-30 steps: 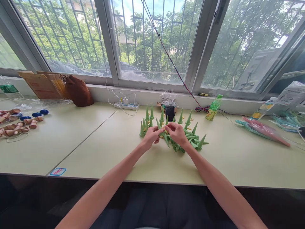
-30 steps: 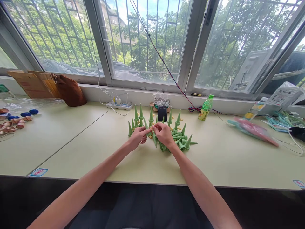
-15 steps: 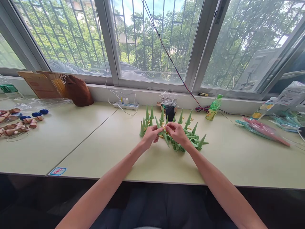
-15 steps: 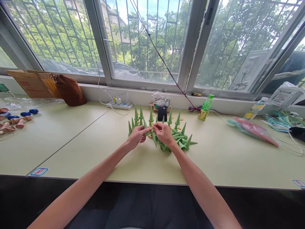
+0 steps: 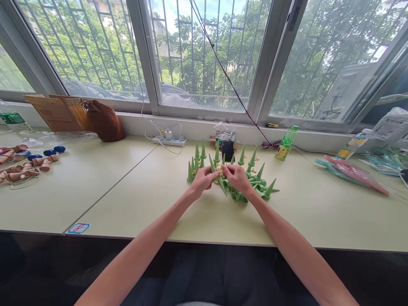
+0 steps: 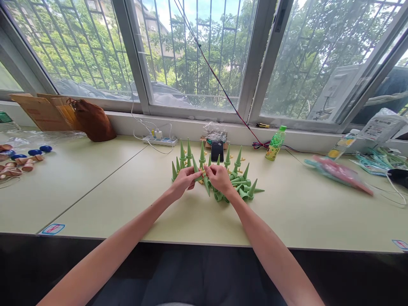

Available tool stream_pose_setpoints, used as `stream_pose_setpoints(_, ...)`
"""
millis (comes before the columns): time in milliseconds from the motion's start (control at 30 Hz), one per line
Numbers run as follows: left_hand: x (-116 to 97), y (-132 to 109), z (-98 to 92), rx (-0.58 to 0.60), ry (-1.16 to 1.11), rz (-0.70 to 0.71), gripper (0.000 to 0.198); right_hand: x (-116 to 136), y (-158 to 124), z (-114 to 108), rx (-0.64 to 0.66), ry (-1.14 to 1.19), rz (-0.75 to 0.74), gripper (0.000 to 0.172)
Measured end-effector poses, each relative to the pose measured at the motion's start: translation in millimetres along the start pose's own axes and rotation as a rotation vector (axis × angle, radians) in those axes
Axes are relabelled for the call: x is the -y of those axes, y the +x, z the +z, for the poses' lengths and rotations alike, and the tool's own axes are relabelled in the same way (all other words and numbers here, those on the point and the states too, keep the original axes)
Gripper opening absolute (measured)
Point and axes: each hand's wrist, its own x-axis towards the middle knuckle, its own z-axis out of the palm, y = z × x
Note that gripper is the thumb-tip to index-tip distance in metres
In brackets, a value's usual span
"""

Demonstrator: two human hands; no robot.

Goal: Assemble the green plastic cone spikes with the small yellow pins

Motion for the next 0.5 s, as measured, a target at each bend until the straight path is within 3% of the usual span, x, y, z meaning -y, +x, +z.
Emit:
stream_pose_setpoints(300,1.0,2.3,2.2,0.001,-0.162,-0.083,0.03,-2.8,-0.4,0.6,0.018,0.036,-0.017,0.038)
stream_pose_setpoints(500,0.4,1.4,1.7,0.0,-0.075,-0.031,0.031,-2.3,-0.4,0.1,0.021,0.016,-0.012,0.041)
